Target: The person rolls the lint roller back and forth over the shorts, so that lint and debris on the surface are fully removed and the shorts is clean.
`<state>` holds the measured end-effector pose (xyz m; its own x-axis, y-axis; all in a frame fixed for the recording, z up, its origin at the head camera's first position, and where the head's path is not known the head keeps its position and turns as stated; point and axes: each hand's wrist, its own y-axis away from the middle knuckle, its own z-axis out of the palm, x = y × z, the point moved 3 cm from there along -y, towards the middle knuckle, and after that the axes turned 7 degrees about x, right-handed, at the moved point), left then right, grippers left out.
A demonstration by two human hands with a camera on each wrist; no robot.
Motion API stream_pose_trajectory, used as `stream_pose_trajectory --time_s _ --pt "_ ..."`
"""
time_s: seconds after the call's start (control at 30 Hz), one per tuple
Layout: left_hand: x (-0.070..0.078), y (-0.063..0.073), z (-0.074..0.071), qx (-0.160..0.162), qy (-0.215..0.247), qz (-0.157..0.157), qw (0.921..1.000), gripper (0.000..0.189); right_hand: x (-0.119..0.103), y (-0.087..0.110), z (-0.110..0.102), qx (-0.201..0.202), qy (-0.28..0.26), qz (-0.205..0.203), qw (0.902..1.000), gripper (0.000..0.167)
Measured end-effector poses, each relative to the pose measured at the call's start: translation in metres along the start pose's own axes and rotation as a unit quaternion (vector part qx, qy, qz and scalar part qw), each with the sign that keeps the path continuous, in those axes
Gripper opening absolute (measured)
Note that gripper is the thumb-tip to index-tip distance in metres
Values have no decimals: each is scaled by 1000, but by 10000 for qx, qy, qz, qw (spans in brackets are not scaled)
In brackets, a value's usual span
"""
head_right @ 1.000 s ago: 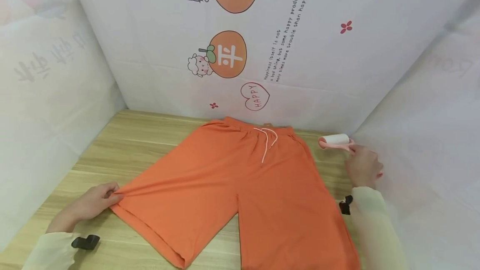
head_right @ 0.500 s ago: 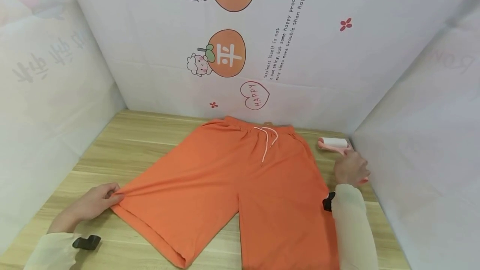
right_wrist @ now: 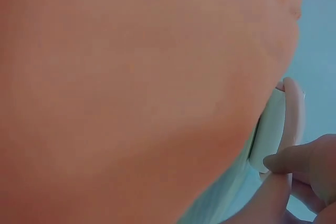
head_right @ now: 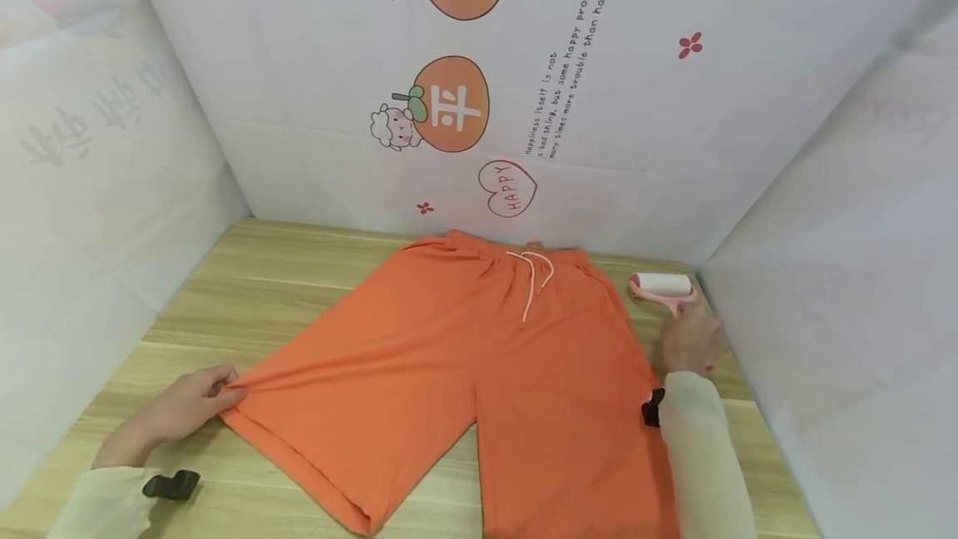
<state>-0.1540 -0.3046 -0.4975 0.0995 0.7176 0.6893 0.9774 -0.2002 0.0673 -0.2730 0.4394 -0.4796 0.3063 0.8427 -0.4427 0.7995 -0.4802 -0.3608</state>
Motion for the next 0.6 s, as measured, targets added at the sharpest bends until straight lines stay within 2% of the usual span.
stream_pose_trajectory --time_s 0.23,0.37,0.47,0.6 --pt "-3 -4 -1 -116 -5 -80 9999 22 3 4 0 -93 138 -113 9998 39" --pt "-2 -3 -6 -147 -201 -116 9996 21 1 6 -3 -390 445 -389 9975 28" --pt "2 -5 -12 102 -587 -143 9981 18 -11 11 -6 -633 642 -742 9932 36" --pt "16 -11 -15 590 -1161 35 9915 22 -38 21 -8 -832 652 -1425 9841 60"
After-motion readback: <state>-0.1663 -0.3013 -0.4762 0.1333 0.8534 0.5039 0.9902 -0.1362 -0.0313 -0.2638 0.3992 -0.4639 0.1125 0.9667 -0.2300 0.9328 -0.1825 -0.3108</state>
